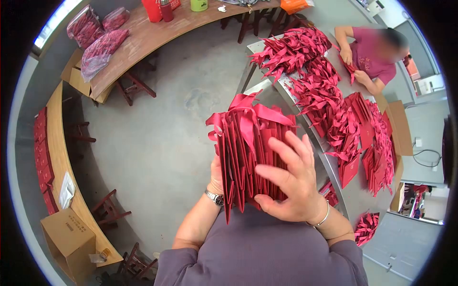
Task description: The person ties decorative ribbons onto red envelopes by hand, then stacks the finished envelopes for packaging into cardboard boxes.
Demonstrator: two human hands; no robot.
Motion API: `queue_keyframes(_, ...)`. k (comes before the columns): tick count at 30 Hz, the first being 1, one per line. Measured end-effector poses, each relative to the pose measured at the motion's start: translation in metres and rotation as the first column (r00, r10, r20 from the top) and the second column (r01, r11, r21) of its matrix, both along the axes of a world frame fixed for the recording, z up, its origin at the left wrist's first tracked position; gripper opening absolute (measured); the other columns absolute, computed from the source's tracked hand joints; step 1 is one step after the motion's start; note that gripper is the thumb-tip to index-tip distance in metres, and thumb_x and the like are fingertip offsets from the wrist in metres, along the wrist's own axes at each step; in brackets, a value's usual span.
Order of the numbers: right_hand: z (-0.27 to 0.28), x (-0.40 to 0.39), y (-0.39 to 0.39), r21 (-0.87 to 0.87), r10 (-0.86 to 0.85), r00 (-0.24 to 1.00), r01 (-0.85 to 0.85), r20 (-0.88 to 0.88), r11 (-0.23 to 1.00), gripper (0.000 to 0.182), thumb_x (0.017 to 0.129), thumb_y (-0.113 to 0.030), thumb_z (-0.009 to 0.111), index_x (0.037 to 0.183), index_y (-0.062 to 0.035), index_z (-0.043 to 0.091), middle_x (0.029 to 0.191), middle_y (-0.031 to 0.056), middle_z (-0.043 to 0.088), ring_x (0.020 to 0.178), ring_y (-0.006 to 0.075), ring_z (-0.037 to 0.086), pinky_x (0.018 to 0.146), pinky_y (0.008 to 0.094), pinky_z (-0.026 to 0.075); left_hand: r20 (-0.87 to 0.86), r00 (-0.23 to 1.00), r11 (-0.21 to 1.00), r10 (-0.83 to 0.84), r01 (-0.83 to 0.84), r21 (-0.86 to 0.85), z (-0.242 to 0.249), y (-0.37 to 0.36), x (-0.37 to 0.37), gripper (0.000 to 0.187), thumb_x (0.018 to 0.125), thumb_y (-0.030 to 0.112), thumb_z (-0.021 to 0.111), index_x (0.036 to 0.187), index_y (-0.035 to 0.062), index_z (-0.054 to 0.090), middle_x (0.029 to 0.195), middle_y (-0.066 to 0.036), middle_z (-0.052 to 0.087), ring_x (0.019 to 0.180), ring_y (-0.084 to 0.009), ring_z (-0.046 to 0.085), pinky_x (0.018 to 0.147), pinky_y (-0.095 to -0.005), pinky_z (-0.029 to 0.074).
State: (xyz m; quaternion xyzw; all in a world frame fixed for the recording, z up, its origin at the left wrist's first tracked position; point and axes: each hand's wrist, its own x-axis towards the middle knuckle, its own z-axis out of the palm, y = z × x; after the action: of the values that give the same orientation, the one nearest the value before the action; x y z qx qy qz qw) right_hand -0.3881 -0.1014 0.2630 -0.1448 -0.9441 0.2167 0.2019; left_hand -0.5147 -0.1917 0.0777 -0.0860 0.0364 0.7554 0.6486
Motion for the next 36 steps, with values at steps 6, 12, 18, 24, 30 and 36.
queue_keyframes(6, -0.006, 0.004, 0.004, 0.128, 0.213, 0.975, -0.204, -0.063, 0.971, 0.024, 0.069, -0.02, 0.072, 0.092, -0.0252, 0.07, 0.129, 0.0039, 0.058, 0.128, 0.0314, 0.044, 0.106, 0.0659, 0.022, -0.004, 0.999, 0.988, -0.035, 0.034, -0.147, -0.021, 0.018, 0.005, 0.064, 0.082, 0.046, 0.063, 0.134, 0.0098, 0.052, 0.128, -0.013, 0.06, 0.116, -0.0287, 0.059, 0.104, -0.0449, 0.044)
queue_keyframes(12, -0.017, 0.014, 0.014, 0.112, 0.238, 0.965, -0.225, -0.114, 0.968, 0.016, 0.068, -0.016, 0.07, 0.084, -0.0198, 0.067, 0.125, 0.0054, 0.06, 0.123, 0.0299, 0.05, 0.107, 0.0653, 0.021, -0.07, 0.995, 0.986, -0.076, 0.064, -0.155, -0.026, 0.017, 0.013, 0.061, 0.085, 0.045, 0.06, 0.134, 0.0091, 0.052, 0.129, -0.012, 0.06, 0.116, -0.0293, 0.058, 0.104, -0.0455, 0.044)
queue_keyframes(18, -0.03, 0.088, 0.042, -0.037, -0.165, 0.94, 0.162, -0.3, 0.986, 0.028, 0.078, -0.009, 0.066, 0.106, -0.0106, 0.065, 0.123, 0.0133, 0.059, 0.117, 0.0345, 0.053, 0.105, 0.0509, 0.036, -0.217, 0.962, 0.974, -0.168, 0.127, -0.189, -0.033, 0.036, 0.016, 0.059, 0.088, 0.043, 0.058, 0.134, 0.0083, 0.051, 0.129, -0.011, 0.06, 0.116, -0.0299, 0.057, 0.103, -0.046, 0.045)
queue_keyframes(24, -0.155, 0.266, 0.128, -0.32, -0.917, 0.389, 0.861, -0.089, 0.396, 0.048, 0.076, -0.007, 0.064, 0.123, -0.0012, 0.055, 0.122, 0.0193, 0.058, 0.118, 0.0348, 0.052, 0.103, 0.0418, 0.041, -0.277, 0.943, 0.97, -0.185, 0.13, -0.206, -0.017, 0.062, 0.046, 0.05, 0.091, 0.035, 0.055, 0.132, 0.0068, 0.052, 0.128, -0.01, 0.06, 0.116, -0.0305, 0.057, 0.101, -0.0477, 0.046)
queue_keyframes(30, -0.196, 0.4, 0.203, 0.025, -0.869, 0.264, 0.953, 0.418, 0.302, 0.111, 0.065, -0.033, 0.083, 0.15, -0.0023, 0.018, 0.146, 0.0228, 0.038, 0.138, 0.0397, 0.031, 0.114, 0.0434, 0.027, -0.25, 0.927, 0.95, -0.28, 0.229, -0.213, -0.017, 0.083, 0.082, 0.046, 0.089, 0.026, 0.06, 0.131, 0.0075, 0.054, 0.129, -0.01, 0.06, 0.117, -0.029, 0.057, 0.103, -0.0467, 0.045)
queue_keyframes(36, -0.177, 0.425, 0.211, 0.053, -0.832, 0.363, 0.905, 0.42, 0.421, 0.094, 0.061, -0.032, 0.086, 0.138, -0.0021, 0.042, 0.128, 0.0191, 0.054, 0.119, 0.0353, 0.049, 0.102, 0.0433, 0.039, -0.336, 0.902, 0.931, -0.27, 0.155, -0.332, 0.006, 0.104, 0.125, 0.039, 0.093, 0.024, 0.058, 0.126, 0.004, 0.056, 0.123, -0.01, 0.063, 0.108, -0.0247, 0.062, 0.095, -0.0413, 0.051)
